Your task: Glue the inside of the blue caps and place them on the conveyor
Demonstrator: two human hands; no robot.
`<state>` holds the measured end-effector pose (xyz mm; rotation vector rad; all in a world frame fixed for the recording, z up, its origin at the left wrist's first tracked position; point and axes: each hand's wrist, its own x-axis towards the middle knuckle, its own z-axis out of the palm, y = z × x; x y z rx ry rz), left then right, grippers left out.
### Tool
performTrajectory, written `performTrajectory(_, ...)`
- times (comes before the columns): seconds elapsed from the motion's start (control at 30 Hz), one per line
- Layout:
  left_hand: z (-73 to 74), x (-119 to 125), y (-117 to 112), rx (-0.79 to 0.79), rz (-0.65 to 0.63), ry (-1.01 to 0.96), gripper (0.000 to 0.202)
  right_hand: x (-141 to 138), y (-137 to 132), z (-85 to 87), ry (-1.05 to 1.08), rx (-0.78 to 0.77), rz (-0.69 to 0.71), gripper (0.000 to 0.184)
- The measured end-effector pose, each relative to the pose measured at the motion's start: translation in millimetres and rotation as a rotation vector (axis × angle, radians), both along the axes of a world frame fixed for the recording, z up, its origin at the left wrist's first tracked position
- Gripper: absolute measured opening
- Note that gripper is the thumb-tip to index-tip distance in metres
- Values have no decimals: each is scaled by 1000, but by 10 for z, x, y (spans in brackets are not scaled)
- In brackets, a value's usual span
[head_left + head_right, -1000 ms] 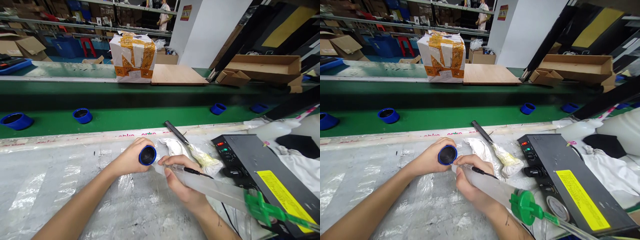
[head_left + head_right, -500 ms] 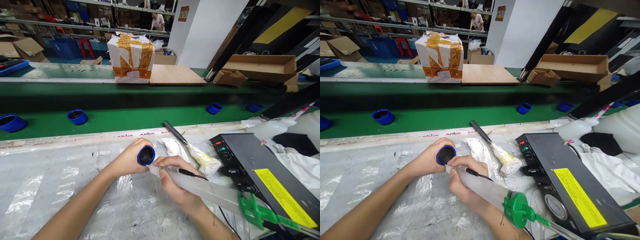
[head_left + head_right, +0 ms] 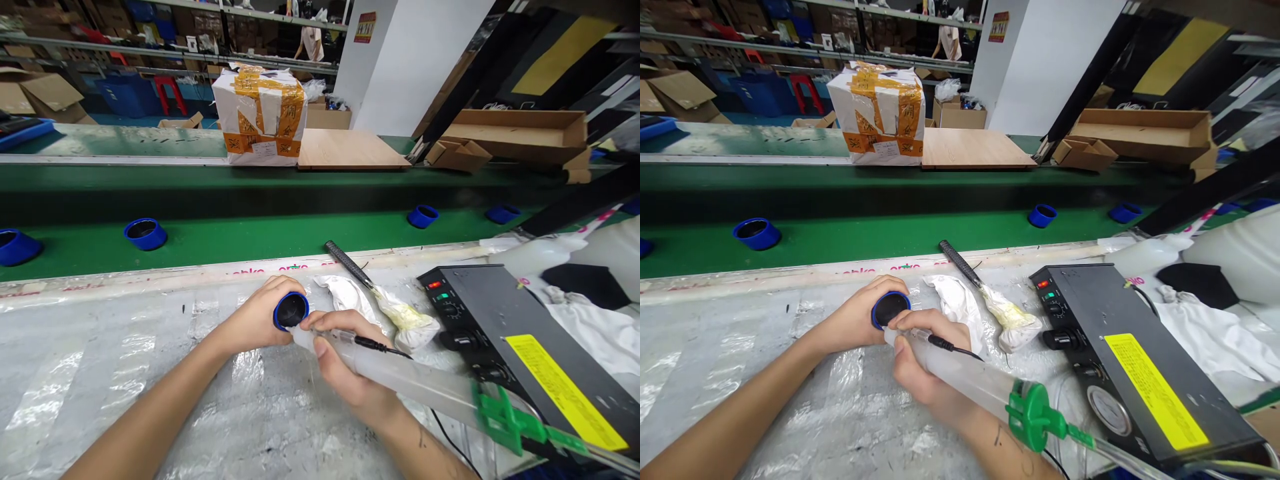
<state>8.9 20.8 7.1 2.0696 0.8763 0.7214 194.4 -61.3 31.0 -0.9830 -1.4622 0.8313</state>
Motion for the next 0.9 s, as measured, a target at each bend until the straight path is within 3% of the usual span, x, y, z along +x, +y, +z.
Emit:
performTrajectory(0.23,3,1,-4,14,-1,1,48,-2,39,14,13,12,35,18)
performTrajectory(0.5,3,-8,-3,9,-3,18,59,-16,36,8,33,0,34,15)
performTrajectory(0.9,46,2,-18,29,-9,19,52,-45,79,49,86,26,19,19)
